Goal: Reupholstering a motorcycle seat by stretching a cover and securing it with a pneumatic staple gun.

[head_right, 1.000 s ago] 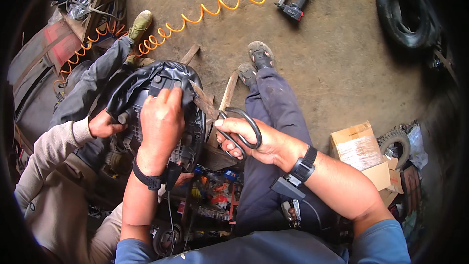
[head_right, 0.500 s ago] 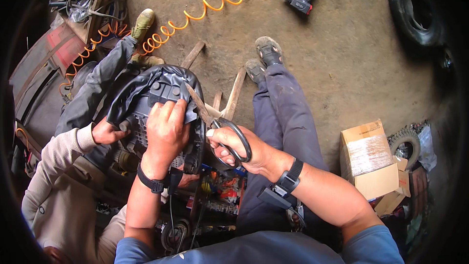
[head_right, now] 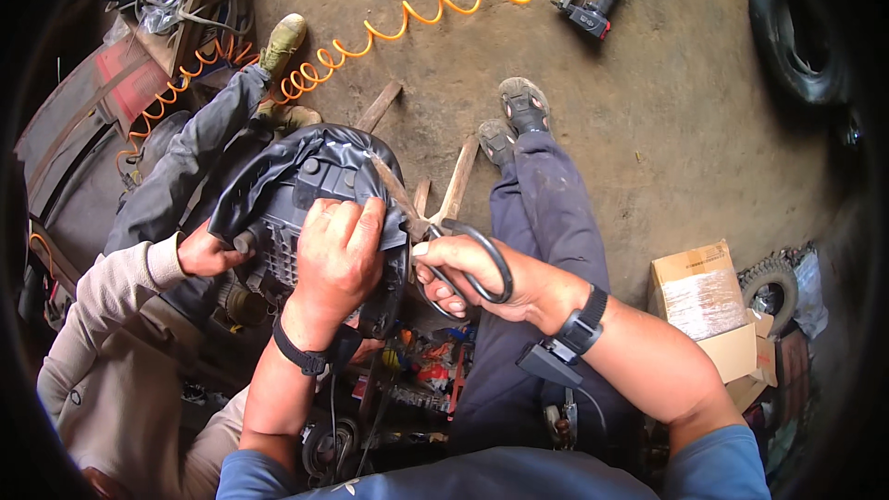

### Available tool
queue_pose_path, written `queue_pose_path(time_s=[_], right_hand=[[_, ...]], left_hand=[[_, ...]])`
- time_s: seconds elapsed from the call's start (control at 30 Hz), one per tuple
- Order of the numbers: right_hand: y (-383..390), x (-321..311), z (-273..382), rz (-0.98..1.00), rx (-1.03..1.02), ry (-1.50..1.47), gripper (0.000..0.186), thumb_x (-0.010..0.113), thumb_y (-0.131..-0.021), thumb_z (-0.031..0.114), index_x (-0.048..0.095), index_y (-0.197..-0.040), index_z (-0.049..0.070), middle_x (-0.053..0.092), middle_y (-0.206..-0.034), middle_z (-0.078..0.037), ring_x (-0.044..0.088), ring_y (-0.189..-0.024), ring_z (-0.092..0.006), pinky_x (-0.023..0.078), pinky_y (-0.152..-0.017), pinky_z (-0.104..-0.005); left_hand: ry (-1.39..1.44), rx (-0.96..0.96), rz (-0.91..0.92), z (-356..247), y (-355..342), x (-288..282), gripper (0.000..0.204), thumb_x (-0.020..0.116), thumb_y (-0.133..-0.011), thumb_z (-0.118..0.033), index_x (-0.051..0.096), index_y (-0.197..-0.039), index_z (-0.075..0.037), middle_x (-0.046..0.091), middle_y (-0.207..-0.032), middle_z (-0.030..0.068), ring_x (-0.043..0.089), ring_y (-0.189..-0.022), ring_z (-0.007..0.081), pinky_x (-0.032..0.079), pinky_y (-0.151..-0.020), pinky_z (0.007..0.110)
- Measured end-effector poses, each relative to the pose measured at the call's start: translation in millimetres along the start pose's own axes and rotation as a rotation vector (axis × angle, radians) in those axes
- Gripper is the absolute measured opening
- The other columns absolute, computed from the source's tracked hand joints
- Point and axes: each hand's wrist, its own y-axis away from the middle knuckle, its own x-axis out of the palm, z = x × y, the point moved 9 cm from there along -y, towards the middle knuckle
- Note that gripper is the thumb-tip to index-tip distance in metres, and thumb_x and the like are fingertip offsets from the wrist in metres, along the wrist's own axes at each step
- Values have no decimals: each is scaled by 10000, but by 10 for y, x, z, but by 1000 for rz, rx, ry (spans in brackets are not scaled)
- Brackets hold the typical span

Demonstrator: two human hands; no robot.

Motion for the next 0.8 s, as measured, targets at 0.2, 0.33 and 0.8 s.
queue_pose_path(time_s=[0.2,0.33,0.8], right_hand=[[20,-101,7,-34,21,77,366,634,-1138,394,653,-991,59,568,-762,18,505,-638,-102,417,-595,-280],[8,-35,-35,-25,11,44,372,624,-1141,403,647,-983,67,560,-755,21,501,-635,-99,417,-594,-283],[-44,-79,4,-8,-1,-10,390,602,-1130,420,645,-1029,46,541,-794,10,466,-672,-93,388,-605,-268]], left_hand=[[-109,-338,149,296,20,34,491,749,-739,1,689,-1227,4,642,-860,144,657,-848,365,477,-836,489],[-266,-362,226,472,-45,33,457,758,-754,-10,724,-1209,-27,696,-856,148,680,-894,373,474,-845,502],[-119,-56,75,230,-96,-41,390,690,-844,-92,713,-1210,42,683,-949,130,640,-816,288,503,-738,435]])
